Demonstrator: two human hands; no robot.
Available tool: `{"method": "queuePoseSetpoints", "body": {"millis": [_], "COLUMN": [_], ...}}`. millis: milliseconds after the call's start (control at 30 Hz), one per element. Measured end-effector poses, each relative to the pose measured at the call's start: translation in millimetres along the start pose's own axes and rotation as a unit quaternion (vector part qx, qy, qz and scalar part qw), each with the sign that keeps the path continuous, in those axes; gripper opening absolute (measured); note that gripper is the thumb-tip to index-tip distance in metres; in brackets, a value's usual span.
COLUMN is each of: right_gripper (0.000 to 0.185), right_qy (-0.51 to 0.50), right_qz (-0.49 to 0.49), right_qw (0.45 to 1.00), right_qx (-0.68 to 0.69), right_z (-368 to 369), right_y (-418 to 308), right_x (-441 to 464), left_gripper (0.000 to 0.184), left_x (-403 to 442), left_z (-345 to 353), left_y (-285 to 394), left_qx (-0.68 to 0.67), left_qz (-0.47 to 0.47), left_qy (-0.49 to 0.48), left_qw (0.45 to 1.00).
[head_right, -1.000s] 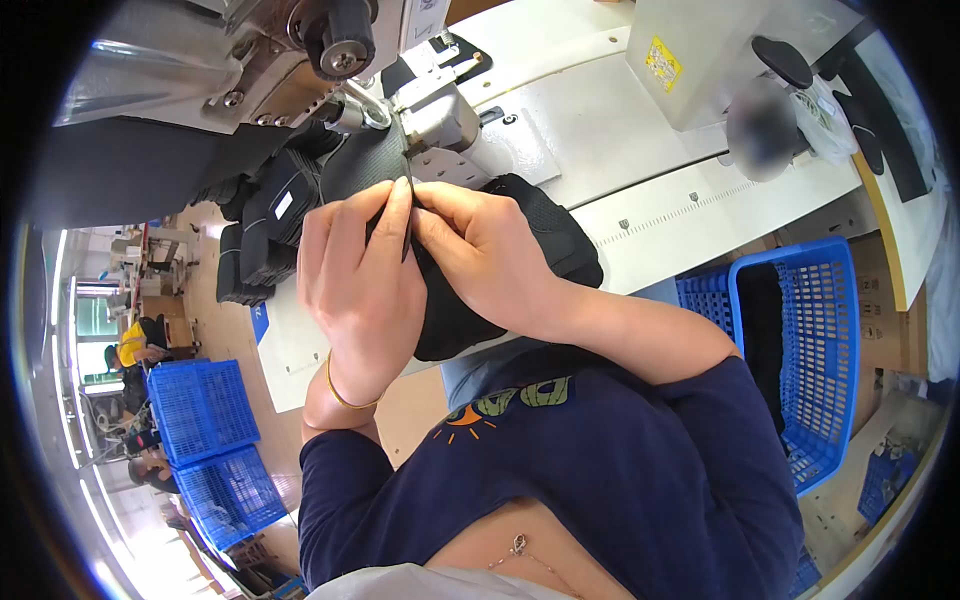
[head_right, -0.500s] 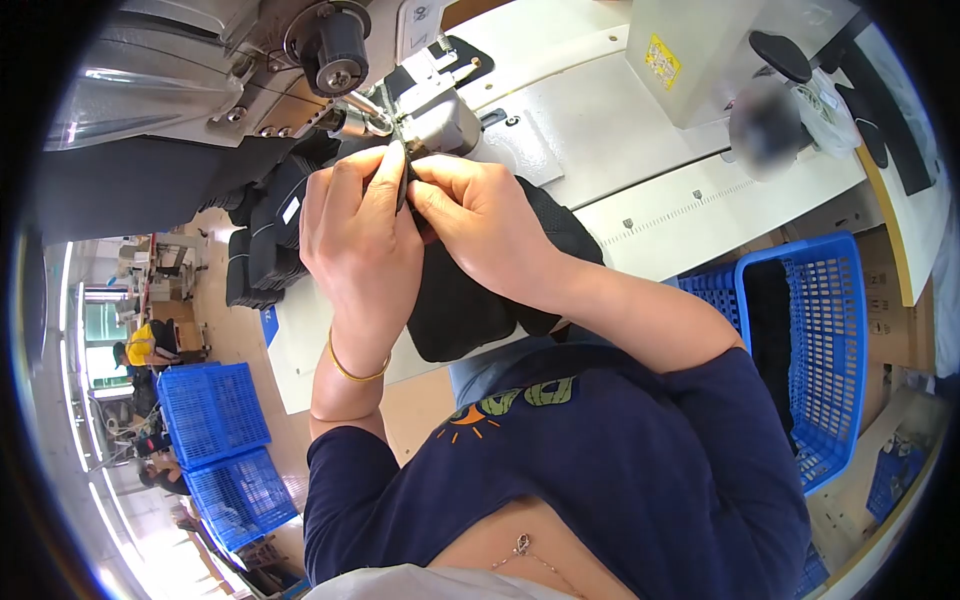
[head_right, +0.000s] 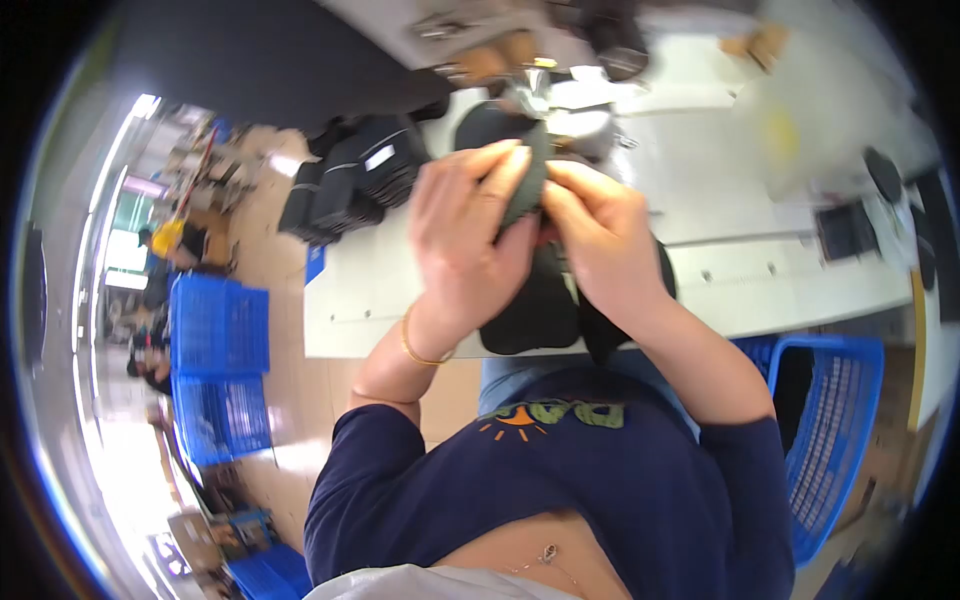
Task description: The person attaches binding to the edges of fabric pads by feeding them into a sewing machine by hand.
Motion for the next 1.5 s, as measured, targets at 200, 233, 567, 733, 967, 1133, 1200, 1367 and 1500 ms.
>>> {"method": "queuePoseSetpoints", "body": {"millis": [200, 233, 567, 733, 967, 1133, 1200, 1367, 1500], "right_gripper": [0.031, 0.032, 0.052, 0.067, 0.056, 0.040, 0.034, 0.022, 0.016], "right_qy": [0.001, 0.006, -0.033, -0.036, 0.000, 0.041, 0.042, 0.028, 0.056], "right_qz": [0.006, 0.001, -0.053, -0.084, -0.015, -0.120, -0.193, -0.230, -0.217], "right_qw": [0.999, 0.999, 0.894, 0.859, 0.892, 0.857, 0.824, 0.815, 0.865], "right_qx": [0.038, 0.032, -0.444, -0.503, -0.452, -0.500, -0.530, -0.531, -0.448], "right_z": [-6.7, -11.4, -66.9, -77.5, -90.5, -81.0, -73.3, -82.2, -92.2], "right_y": [12.0, 15.5, 33.4, 41.5, 58.6, 64.1, 57.9, 62.5, 57.1], "right_x": [-1.2, -3.6, -35.3, -39.3, -62.1, -79.3, -78.3, -71.0, -56.1], "left_gripper": [0.089, 0.076, 0.092, 0.086, 0.094, 0.089, 0.081, 0.069, 0.053], "left_x": [-24.7, -24.6, 55.3, 57.9, -92.6, -108.6, -107.9, -107.3, -82.4], "left_z": [-0.3, 11.2, 82.4, 100.5, -8.0, 7.9, 14.3, 15.0, -4.4], "left_y": [-29.3, -30.6, -154.9, -168.1, -42.0, -20.5, -15.4, -5.2, -16.9], "left_qx": [-0.192, -0.291, -0.593, -0.229, -0.048, -0.053, -0.025, -0.005, -0.109], "left_qz": [-0.243, -0.339, -0.413, -0.274, -0.399, -0.344, -0.287, -0.337, -0.433], "left_qy": [0.020, 0.078, -0.112, -0.098, -0.252, -0.211, -0.146, -0.187, -0.259], "left_qw": [0.950, 0.891, 0.682, 0.929, 0.880, 0.913, 0.946, 0.923, 0.856]}}
Point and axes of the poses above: each hand's wrist, its own x-axis towards the middle knuckle, its own z-axis out of the palm, y = z × x, the point moved 1 cm from there along x, towards the middle knuckle, and after that the axes turned 6 degrees about -z, right-handed, at the moved point
